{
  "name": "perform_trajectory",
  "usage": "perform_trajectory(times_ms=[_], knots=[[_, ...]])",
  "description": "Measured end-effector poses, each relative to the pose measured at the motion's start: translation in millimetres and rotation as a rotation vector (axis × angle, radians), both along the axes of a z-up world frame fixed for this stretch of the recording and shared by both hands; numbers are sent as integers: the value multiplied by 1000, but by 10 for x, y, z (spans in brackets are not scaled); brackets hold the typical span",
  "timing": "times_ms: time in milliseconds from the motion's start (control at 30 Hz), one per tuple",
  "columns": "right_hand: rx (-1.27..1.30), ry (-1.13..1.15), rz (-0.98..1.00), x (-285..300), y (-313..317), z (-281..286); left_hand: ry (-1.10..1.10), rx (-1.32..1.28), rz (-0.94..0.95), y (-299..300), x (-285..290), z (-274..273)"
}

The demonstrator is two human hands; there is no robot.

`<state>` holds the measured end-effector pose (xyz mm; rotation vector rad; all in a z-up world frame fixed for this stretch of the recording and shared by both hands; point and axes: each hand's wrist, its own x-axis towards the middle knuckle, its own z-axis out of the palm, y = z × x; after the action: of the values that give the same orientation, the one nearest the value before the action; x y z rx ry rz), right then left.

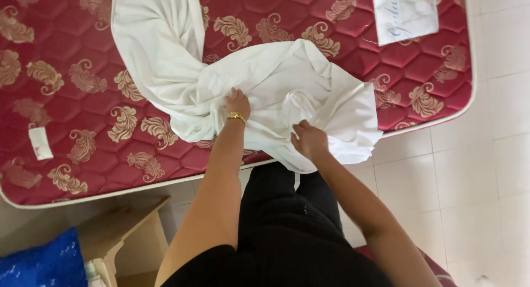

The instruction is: The person folds a white pillowcase and places it on a stack of linens. They then insert a blue pillow into a white pillowcase, fold the case, and place it on the bed. Finally, they fold a white bedsheet and place it on a mattress.

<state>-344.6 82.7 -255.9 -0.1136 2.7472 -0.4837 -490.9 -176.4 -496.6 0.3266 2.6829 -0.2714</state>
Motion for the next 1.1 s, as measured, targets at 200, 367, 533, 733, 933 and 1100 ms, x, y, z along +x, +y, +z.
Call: perform_trajectory(times_ms=[200,367,533,733,933,1100], knots=[[24,-140,91,-365,-548,-571,-47,186,167,-106,67,636],[2,-187,25,-243,-567,-1125,-33,220,151,-158,-48,676],[-129,-161,-7,-223,-622,-777,-103,137,318,81,-230,1083],[-37,-258,-47,-261,-698,-693,99,252,170,-64,-225,494],[-92,-5,-76,-148,-595,-1353,-110,556,391,103,-43,1410],[-442,-14,-343,-330,-378,-532,-165,796,4,152,111,2030]])
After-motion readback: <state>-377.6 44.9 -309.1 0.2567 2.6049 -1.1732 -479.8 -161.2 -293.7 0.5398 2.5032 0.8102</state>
